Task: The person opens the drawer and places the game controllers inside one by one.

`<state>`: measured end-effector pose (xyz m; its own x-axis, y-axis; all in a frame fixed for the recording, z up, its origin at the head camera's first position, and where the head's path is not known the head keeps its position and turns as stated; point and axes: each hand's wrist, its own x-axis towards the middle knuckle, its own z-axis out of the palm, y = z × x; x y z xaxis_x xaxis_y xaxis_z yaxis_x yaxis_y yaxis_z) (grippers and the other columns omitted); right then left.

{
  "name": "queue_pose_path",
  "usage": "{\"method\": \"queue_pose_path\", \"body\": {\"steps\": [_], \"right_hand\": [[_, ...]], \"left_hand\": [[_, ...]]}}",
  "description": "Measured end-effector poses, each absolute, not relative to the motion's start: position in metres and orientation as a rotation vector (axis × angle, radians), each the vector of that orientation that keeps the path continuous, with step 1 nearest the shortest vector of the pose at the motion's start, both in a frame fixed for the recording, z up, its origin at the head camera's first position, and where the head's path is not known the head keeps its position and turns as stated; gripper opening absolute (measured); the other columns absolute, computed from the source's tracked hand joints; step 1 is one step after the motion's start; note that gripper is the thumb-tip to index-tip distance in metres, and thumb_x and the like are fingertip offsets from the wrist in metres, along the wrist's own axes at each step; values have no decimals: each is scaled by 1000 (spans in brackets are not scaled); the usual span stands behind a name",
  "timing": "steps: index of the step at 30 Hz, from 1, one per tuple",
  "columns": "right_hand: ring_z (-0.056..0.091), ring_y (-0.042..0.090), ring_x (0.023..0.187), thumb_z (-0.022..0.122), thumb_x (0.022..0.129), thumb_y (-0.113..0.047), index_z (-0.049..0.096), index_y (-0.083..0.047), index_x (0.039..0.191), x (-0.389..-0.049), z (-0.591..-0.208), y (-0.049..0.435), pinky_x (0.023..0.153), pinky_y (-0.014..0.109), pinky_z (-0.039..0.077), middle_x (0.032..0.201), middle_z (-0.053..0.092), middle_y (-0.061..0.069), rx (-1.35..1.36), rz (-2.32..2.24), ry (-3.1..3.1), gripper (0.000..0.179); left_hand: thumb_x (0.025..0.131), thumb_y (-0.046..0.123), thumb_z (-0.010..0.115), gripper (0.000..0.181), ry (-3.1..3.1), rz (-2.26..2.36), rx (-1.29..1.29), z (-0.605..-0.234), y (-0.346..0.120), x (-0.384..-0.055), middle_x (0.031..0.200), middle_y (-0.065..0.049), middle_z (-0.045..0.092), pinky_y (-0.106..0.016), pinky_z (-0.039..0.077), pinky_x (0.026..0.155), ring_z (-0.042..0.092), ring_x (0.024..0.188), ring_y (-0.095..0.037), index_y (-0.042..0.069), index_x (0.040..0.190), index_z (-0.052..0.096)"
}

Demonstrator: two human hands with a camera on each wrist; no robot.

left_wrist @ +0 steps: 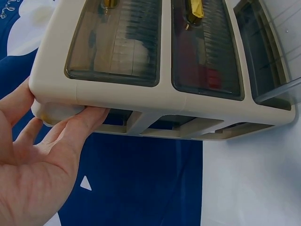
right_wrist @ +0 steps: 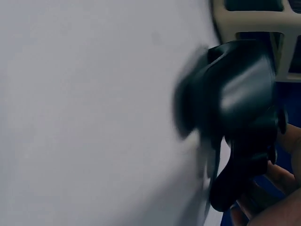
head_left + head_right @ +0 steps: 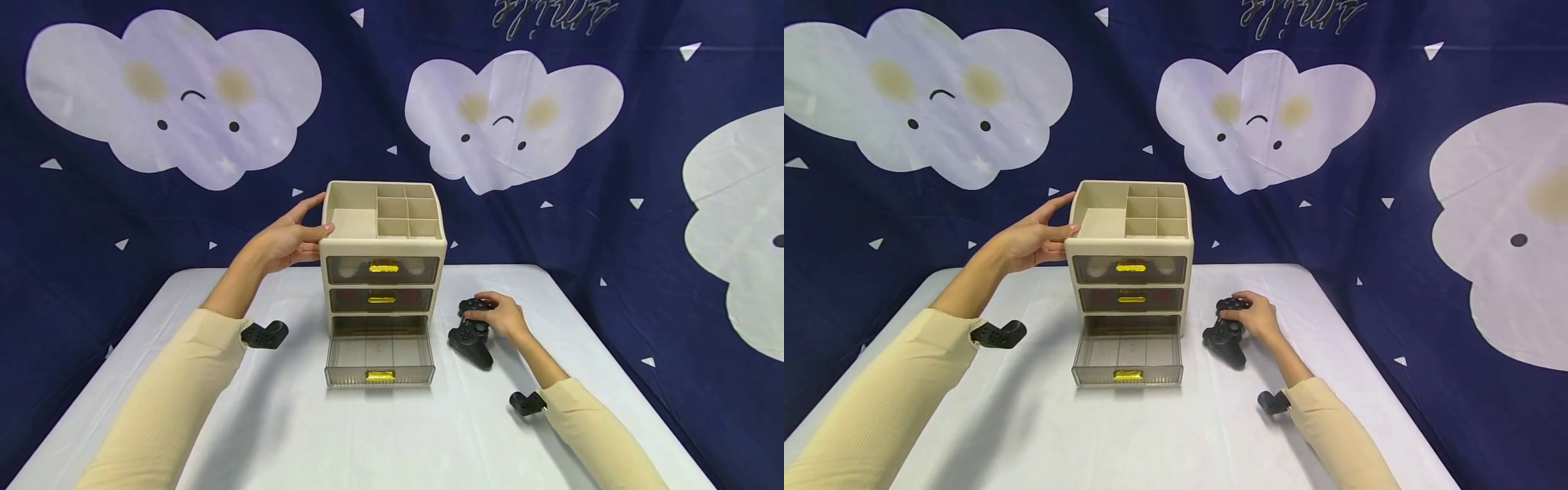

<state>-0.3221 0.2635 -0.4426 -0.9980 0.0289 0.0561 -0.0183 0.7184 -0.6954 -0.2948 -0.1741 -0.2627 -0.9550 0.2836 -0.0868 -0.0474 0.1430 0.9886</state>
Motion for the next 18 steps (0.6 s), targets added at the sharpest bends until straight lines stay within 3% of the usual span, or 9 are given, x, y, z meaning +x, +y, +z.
{"method": "queue_pose_path", "body": {"steps": [6, 11, 18], "right_hand": [[57, 48, 118, 84, 81, -41, 67, -6, 127, -317, -443, 262, 101, 56, 44, 123, 67, 27, -27, 1040, -2841, 60], [62, 44, 110, 84, 81, -43, 67, -6, 121, -311, -445, 262, 92, 52, 49, 116, 69, 25, -31, 971, -2823, 58], [64, 41, 98, 82, 82, -46, 63, -2, 114, -298, -444, 261, 84, 53, 48, 107, 70, 26, -23, 861, -2836, 58]], "left_hand": [[104, 21, 61, 81, 2179, 1886, 241, -263, -174, -294, 137, -19, 51, -30, 60, 87, 71, 84, -11, 44, 162, 10], [103, 21, 61, 81, 2180, 1883, 241, -263, -174, -294, 141, -20, 50, -33, 59, 93, 72, 87, -12, 44, 162, 10], [104, 21, 60, 81, 2194, 1877, 242, -265, -172, -293, 146, -22, 47, -36, 58, 96, 73, 90, -13, 44, 162, 9]]}}
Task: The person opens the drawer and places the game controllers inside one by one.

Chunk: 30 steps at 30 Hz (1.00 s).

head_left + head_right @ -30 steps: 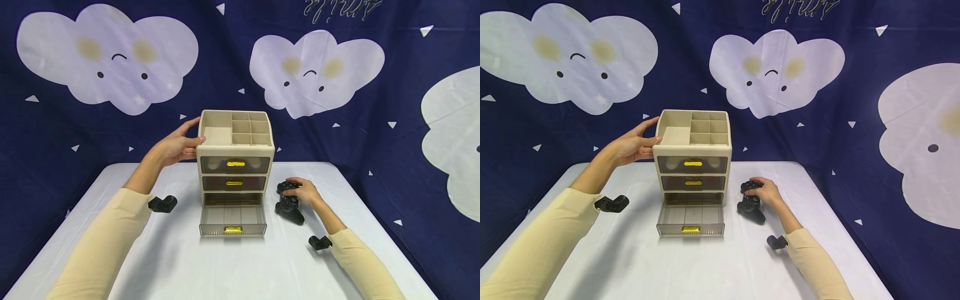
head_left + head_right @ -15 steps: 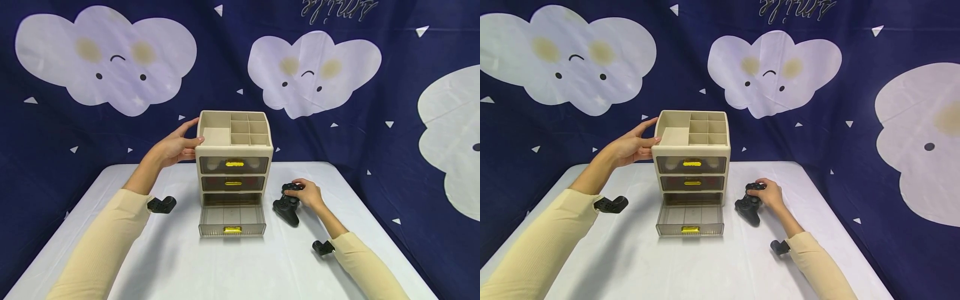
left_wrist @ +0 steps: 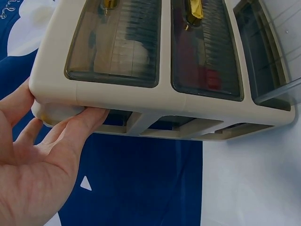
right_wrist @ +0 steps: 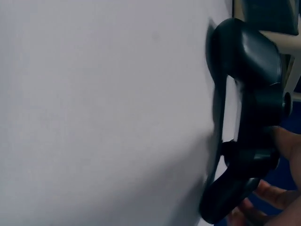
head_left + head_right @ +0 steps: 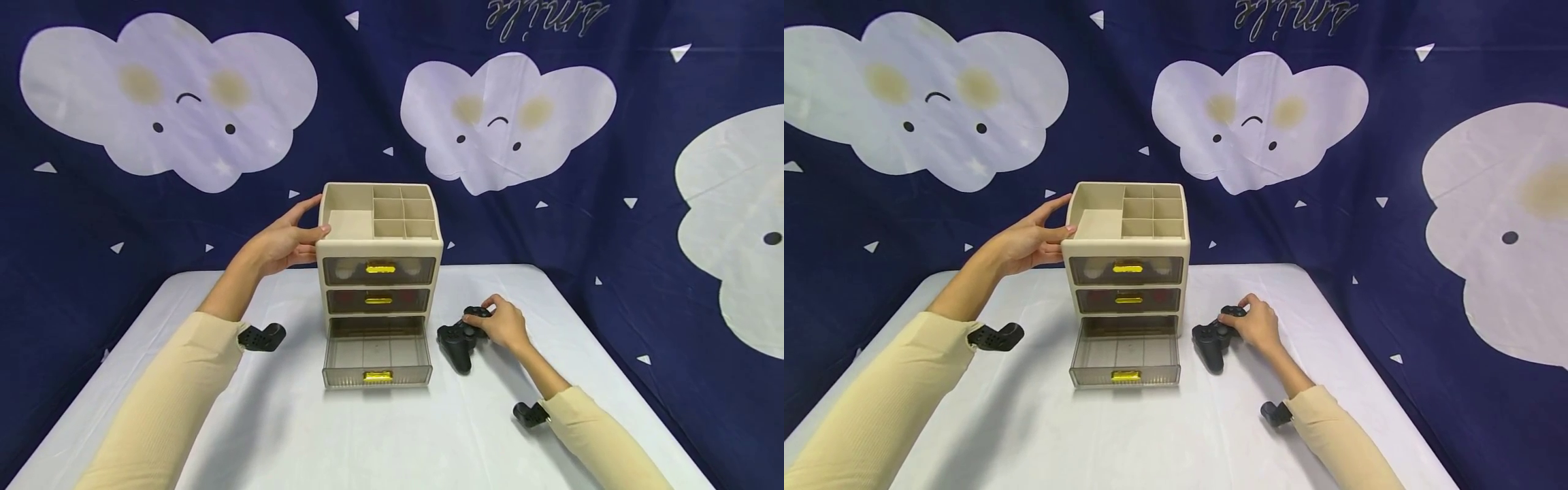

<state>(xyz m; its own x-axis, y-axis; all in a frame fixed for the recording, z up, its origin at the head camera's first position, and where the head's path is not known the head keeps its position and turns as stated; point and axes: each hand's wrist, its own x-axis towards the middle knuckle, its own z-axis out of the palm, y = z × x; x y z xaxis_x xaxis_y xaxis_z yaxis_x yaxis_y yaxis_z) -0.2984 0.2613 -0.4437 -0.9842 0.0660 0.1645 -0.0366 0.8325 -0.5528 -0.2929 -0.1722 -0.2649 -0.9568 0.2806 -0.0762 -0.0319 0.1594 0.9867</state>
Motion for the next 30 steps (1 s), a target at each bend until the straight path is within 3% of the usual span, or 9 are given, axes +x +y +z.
{"method": "queue_pose_path", "body": {"steps": [4, 9, 16, 21, 27, 30], "right_hand": [[61, 44, 104, 77, 85, -51, 60, 4, 118, -290, -435, 263, 87, 56, 46, 116, 65, 31, -16, 790, -2978, 67], [63, 40, 105, 74, 87, -53, 51, 13, 135, -287, -419, 272, 86, 49, 53, 119, 65, 32, 97, 893, -3167, 84], [58, 36, 114, 89, 77, -24, 38, 3, 152, -289, -411, 282, 97, 49, 50, 132, 55, 31, 177, 1300, -3194, 94], [61, 33, 112, 91, 73, -11, 42, -4, 152, -292, -418, 284, 97, 46, 50, 133, 57, 32, 257, 1400, -3140, 93], [63, 30, 104, 92, 69, -17, 58, -5, 141, -293, -423, 284, 86, 38, 52, 118, 67, 24, 229, 1240, -3130, 80], [62, 27, 95, 95, 68, -22, 58, -5, 137, -291, -423, 284, 77, 35, 51, 109, 68, 20, 206, 1174, -3150, 80]], "left_hand": [[103, 22, 61, 81, 2184, 1887, 247, -267, -171, -294, 142, -19, 50, -29, 59, 87, 69, 81, -10, 44, 162, 11], [103, 23, 61, 80, 2190, 1889, 251, -267, -172, -295, 135, -18, 53, -27, 59, 83, 67, 77, -10, 45, 162, 11], [104, 22, 61, 81, 2174, 1888, 249, -265, -174, -294, 138, -19, 51, -28, 58, 84, 64, 76, -10, 45, 162, 9], [104, 22, 60, 80, 2184, 1884, 247, -266, -174, -294, 142, -20, 49, -29, 58, 87, 66, 79, -11, 45, 162, 10], [104, 23, 60, 81, 2204, 1875, 248, -267, -175, -294, 145, -20, 48, -36, 56, 98, 70, 88, -13, 45, 162, 9], [104, 23, 61, 81, 2201, 1873, 249, -267, -175, -294, 144, -20, 49, -35, 57, 96, 70, 87, -12, 45, 162, 9]]}}
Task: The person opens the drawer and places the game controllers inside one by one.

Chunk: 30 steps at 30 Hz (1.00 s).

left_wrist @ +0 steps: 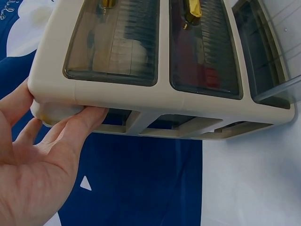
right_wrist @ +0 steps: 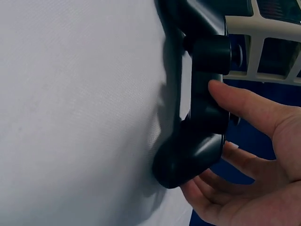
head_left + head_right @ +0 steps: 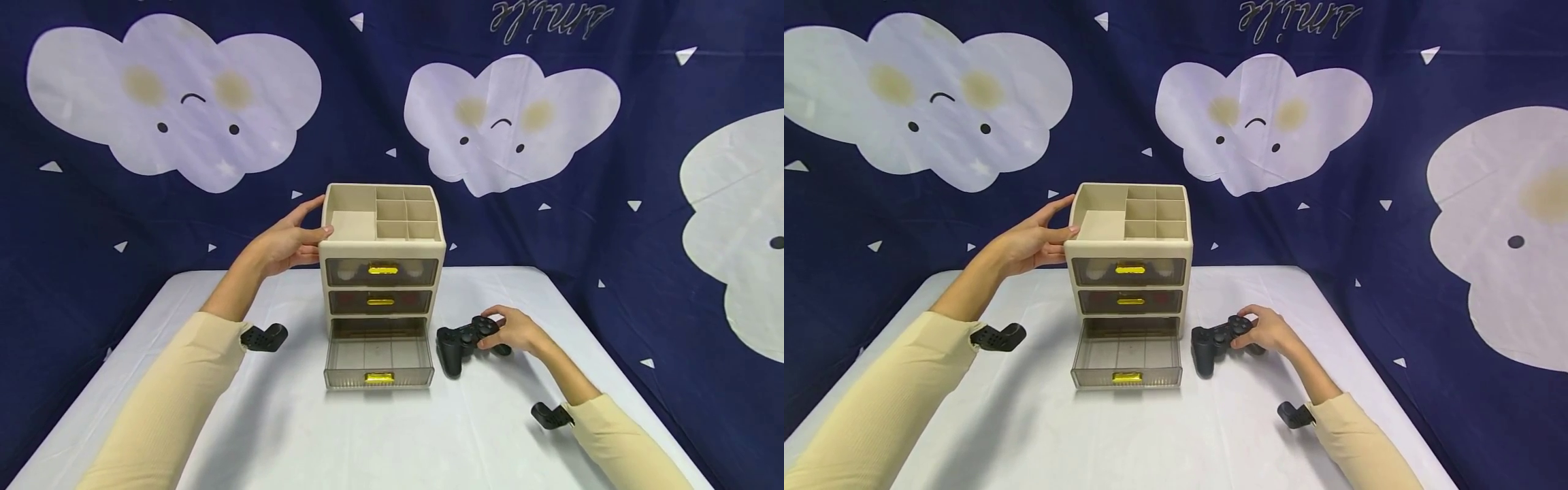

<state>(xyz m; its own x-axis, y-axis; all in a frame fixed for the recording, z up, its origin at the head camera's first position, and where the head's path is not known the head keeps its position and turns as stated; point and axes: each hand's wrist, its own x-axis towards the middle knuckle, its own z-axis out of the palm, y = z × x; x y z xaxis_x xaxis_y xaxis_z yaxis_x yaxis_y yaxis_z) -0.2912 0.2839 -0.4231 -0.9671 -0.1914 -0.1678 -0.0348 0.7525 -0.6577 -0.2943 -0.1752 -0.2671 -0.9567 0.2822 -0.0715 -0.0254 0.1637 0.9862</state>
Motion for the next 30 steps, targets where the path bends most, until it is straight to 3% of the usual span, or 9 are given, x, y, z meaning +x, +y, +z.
{"method": "queue_pose_path", "body": {"steps": [6, 12, 17, 30], "right_hand": [[59, 23, 84, 94, 70, -27, 52, -6, 141, -288, -426, 285, 71, 32, 47, 96, 65, 14, -187, -1015, 2670, 85], [61, 22, 91, 90, 72, -31, 50, -6, 146, -286, -432, 288, 84, 36, 49, 109, 68, 15, -194, -1056, 2615, 88], [62, 21, 88, 91, 70, -32, 56, -5, 141, -286, -436, 289, 82, 32, 49, 103, 69, 13, -161, -1081, 2643, 83], [61, 24, 86, 92, 69, -41, 56, -9, 140, -272, -402, 285, 79, 33, 48, 99, 68, 13, -70, -1054, 2771, 86]], "left_hand": [[104, 22, 60, 81, 2188, 1877, 243, -267, -174, -294, 142, -20, 49, -29, 59, 88, 68, 81, -11, 45, 162, 9], [104, 22, 61, 81, 2175, 1888, 253, -268, -173, -295, 140, -20, 50, -29, 59, 86, 69, 82, -11, 45, 162, 9], [104, 20, 60, 81, 2161, 1907, 262, -269, -173, -295, 133, -18, 53, -28, 58, 82, 63, 75, -11, 44, 162, 9], [103, 21, 61, 82, 2163, 1897, 264, -267, -174, -296, 144, -23, 48, -33, 59, 92, 73, 90, -14, 43, 162, 8]]}}
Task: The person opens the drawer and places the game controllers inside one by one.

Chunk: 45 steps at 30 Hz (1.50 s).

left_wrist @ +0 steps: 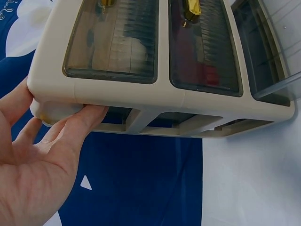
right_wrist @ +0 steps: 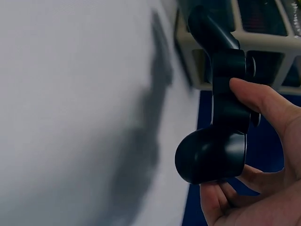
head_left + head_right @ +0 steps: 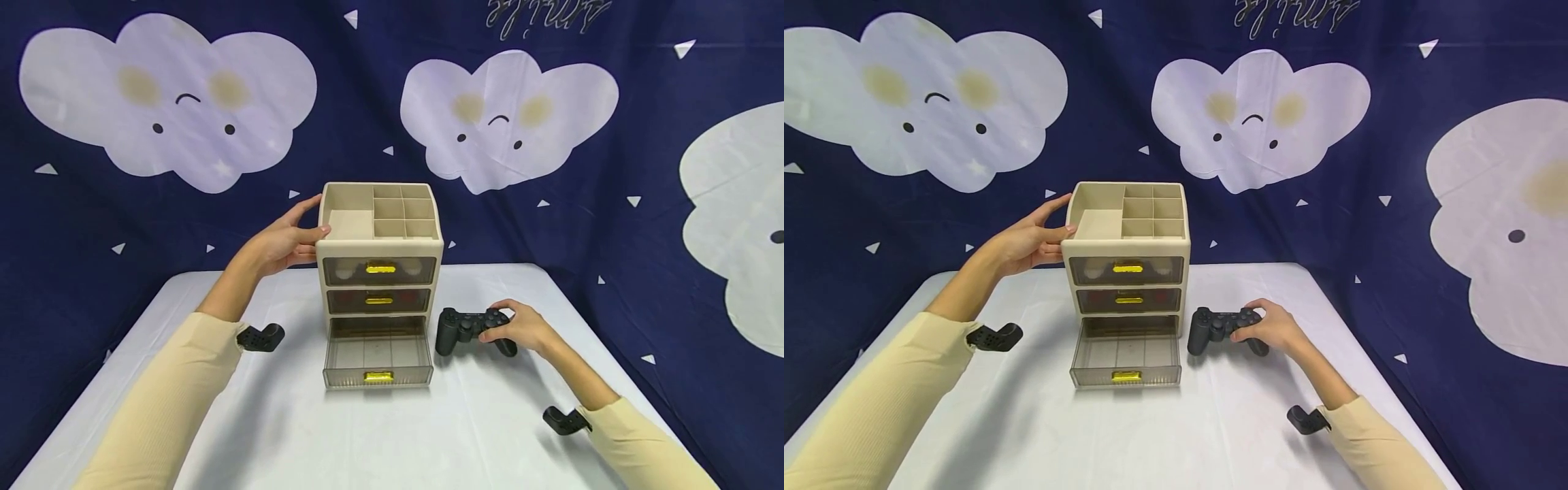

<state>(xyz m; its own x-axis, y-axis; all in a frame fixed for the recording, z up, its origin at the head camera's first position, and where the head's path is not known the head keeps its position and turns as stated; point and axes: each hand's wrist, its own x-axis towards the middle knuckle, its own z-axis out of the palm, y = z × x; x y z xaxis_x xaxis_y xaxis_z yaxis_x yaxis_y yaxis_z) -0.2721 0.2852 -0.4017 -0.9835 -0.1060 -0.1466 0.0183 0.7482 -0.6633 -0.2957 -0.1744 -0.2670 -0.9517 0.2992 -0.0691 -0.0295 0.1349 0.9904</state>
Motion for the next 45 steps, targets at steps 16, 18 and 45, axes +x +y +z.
{"method": "queue_pose_path", "body": {"steps": [16, 18, 45], "right_hand": [[64, 22, 78, 92, 67, -40, 54, -7, 139, -248, -345, 260, 68, 32, 51, 88, 68, 11, -211, -1072, 2758, 87], [64, 22, 77, 92, 66, -43, 55, -9, 137, -246, -344, 253, 68, 33, 51, 88, 68, 11, -217, -1064, 2776, 87], [62, 22, 88, 93, 58, -51, 66, -13, 121, -240, -365, 187, 75, 37, 51, 97, 71, 4, -437, -892, 3106, 78]], "left_hand": [[104, 20, 60, 81, 2171, 1892, 270, -267, -173, -295, 140, -22, 49, -28, 59, 86, 69, 84, -12, 44, 162, 8], [104, 20, 60, 82, 2176, 1887, 272, -267, -173, -295, 139, -21, 50, -29, 59, 86, 70, 85, -12, 44, 162, 8], [104, 20, 60, 82, 2185, 1878, 268, -267, -173, -297, 138, -20, 50, -32, 59, 90, 68, 81, -10, 43, 162, 8]]}}
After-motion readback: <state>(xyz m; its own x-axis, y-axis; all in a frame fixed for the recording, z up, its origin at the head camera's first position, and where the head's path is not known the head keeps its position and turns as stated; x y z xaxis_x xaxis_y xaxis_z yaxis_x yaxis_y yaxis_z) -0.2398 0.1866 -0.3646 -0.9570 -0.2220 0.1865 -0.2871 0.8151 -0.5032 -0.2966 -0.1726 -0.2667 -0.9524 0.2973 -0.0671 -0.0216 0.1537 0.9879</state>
